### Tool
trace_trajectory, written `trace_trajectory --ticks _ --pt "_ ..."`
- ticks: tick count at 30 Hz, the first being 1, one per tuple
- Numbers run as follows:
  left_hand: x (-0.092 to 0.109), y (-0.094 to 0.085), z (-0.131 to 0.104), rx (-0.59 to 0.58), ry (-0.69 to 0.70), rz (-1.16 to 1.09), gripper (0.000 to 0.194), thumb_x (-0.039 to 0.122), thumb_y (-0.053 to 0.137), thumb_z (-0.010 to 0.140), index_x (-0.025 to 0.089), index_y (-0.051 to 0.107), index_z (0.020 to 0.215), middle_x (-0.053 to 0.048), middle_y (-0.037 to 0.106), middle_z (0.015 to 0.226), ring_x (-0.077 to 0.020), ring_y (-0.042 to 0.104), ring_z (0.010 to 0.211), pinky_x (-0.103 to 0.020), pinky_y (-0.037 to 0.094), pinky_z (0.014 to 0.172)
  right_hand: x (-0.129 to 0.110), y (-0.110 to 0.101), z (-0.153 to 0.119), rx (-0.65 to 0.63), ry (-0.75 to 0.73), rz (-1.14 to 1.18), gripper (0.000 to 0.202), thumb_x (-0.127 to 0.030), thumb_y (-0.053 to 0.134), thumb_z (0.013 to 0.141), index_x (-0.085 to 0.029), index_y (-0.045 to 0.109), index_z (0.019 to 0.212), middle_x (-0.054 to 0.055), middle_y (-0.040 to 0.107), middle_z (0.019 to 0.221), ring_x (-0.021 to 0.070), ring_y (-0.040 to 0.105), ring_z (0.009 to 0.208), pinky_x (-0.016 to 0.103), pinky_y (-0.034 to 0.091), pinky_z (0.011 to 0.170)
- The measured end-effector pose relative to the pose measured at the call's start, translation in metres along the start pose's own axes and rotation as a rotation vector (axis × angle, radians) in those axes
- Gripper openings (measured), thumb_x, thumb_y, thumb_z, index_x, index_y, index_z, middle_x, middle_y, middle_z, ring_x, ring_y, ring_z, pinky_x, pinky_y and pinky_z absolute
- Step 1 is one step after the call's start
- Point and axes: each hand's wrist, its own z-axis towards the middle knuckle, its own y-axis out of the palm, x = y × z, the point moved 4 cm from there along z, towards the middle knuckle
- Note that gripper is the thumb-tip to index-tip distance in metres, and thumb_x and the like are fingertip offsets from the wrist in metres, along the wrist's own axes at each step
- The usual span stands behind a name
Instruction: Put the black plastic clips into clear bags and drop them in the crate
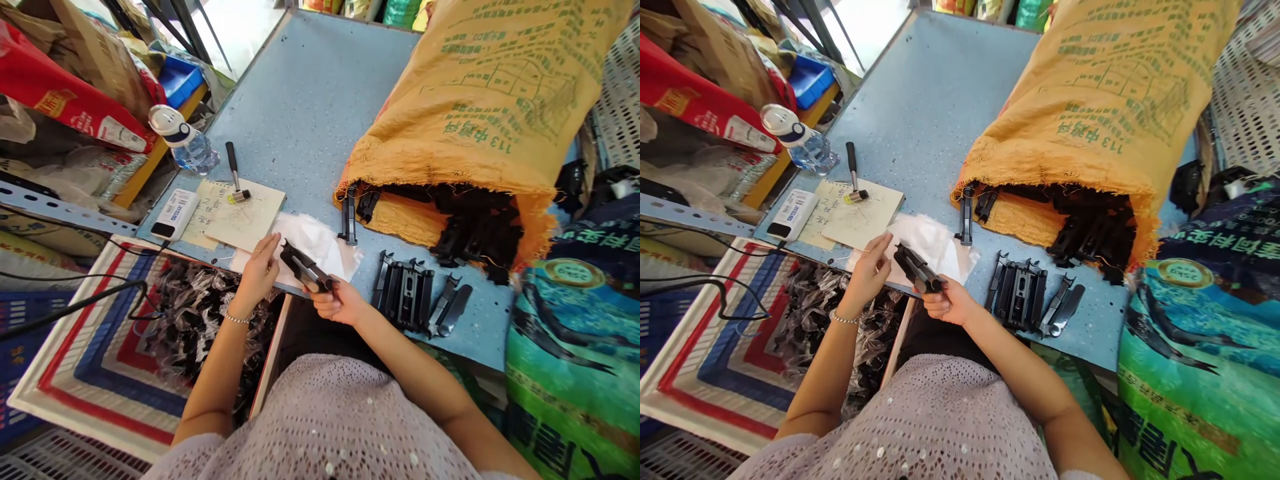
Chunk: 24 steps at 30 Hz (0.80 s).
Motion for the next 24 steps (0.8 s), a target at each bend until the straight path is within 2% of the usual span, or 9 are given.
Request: trace_trajectory --ticks 2,5,11,14,17,19,20,22,24 --pt "0.019 0.006 -0.014 -0.045 0.167 0.021 0.063 0.01 0.043 0.097 0.021 0.041 0.159 -0.016 0.048 0.158 -0.026 0.056 0.14 -0.045 0.05 0.116 -0.004 -0.004 0.012 0.042 -0.067 -0.035 0.033 -0.047 0.047 0.09 -0.016 0.059 0.09 -0.013 0.023 0.052 0.0073 0.004 0.042 0.021 0.011 0.038" --pt "0.046 0.014 -0.04 -0.11 0.361 -0.013 0.07 0.005 0.04 0.097 0.026 0.031 0.164 -0.014 0.048 0.16 -0.0251 0.047 0.149 -0.045 0.045 0.122 -0.009 -0.005 0.018 0.168 -0.157 -0.165 0.033 -0.05 0.048 0.092 -0.022 0.048 0.074 -0.011 0.026 0.051 0.0086 0.013 0.042 0.022 0.016 0.039" --pt "0.064 0.024 -0.06 -0.257 0.392 -0.002 0.078 0.005 0.045 0.094 0.03 0.027 0.165 -0.013 0.048 0.16 -0.0257 0.054 0.143 -0.046 0.051 0.117 -0.01 0.003 -0.006 0.668 -0.396 -0.88 0.019 -0.04 0.06 0.092 -0.022 0.057 0.085 -0.003 0.059 0.074 0.0155 0.053 0.07 0.026 0.042 0.063" --pt "0.075 0.01 -0.067 -0.217 0.365 -0.024 0.069 0.015 0.058 0.093 0.028 0.042 0.159 -0.014 0.059 0.15 -0.0272 0.063 0.133 -0.045 0.056 0.112 0.001 0.023 -0.012 0.521 -0.403 -0.958 0.026 -0.043 0.05 0.1 -0.02 0.062 0.098 0.002 0.067 0.087 0.0178 0.061 0.08 0.031 0.049 0.072" --pt "0.079 -0.041 -0.088 -0.065 0.223 -0.047 0.052 0.022 0.065 0.092 0.038 0.064 0.141 -0.005 0.074 0.128 -0.025 0.073 0.114 -0.043 0.062 0.103 0.003 0.051 -0.032 0.085 -0.345 -0.95 0.034 -0.046 0.046 0.104 -0.02 0.063 0.119 0.004 0.072 0.099 0.0159 0.066 0.08 0.031 0.054 0.074" --pt "0.058 -0.083 -0.108 -0.075 0.039 -0.014 0.044 0.03 0.067 0.089 0.05 0.07 0.128 0.005 0.077 0.119 -0.0263 0.075 0.107 -0.047 0.064 0.098 -0.009 0.06 -0.06 -0.062 -0.314 -1.068 0.036 -0.046 0.045 0.106 -0.023 0.064 0.125 0.005 0.074 0.108 0.0161 0.07 0.087 0.031 0.056 0.078" --pt "0.039 -0.1 -0.118 -0.145 -0.055 0.032 0.038 0.038 0.065 0.088 0.058 0.07 0.12 0.012 0.078 0.116 -0.0266 0.075 0.105 -0.05 0.064 0.097 -0.02 0.057 -0.077 0.012 -0.316 -1.198 0.034 -0.044 0.045 0.107 -0.024 0.066 0.125 0.006 0.075 0.113 0.0171 0.071 0.093 0.032 0.055 0.082" --pt "-0.016 -0.121 -0.139 -0.293 -0.211 0.128 0.031 0.05 0.061 0.083 0.065 0.071 0.108 0.021 0.077 0.112 -0.0282 0.077 0.102 -0.053 0.063 0.091 -0.044 0.039 -0.111 0.398 -0.282 -1.537 0.029 -0.038 0.047 0.107 -0.024 0.07 0.117 0.007 0.075 0.114 0.021 0.071 0.098 0.036 0.053 0.085" --pt "-0.081 -0.123 -0.16 -0.372 -0.392 0.225 0.019 0.049 0.062 0.074 0.058 0.076 0.085 0.02 0.08 0.092 -0.0277 0.079 0.086 -0.049 0.063 0.077 -0.059 0.016 -0.14 0.825 -0.129 -1.853 0.025 -0.033 0.052 0.105 -0.019 0.072 0.108 0.013 0.076 0.104 0.0272 0.069 0.095 0.04 0.052 0.081"
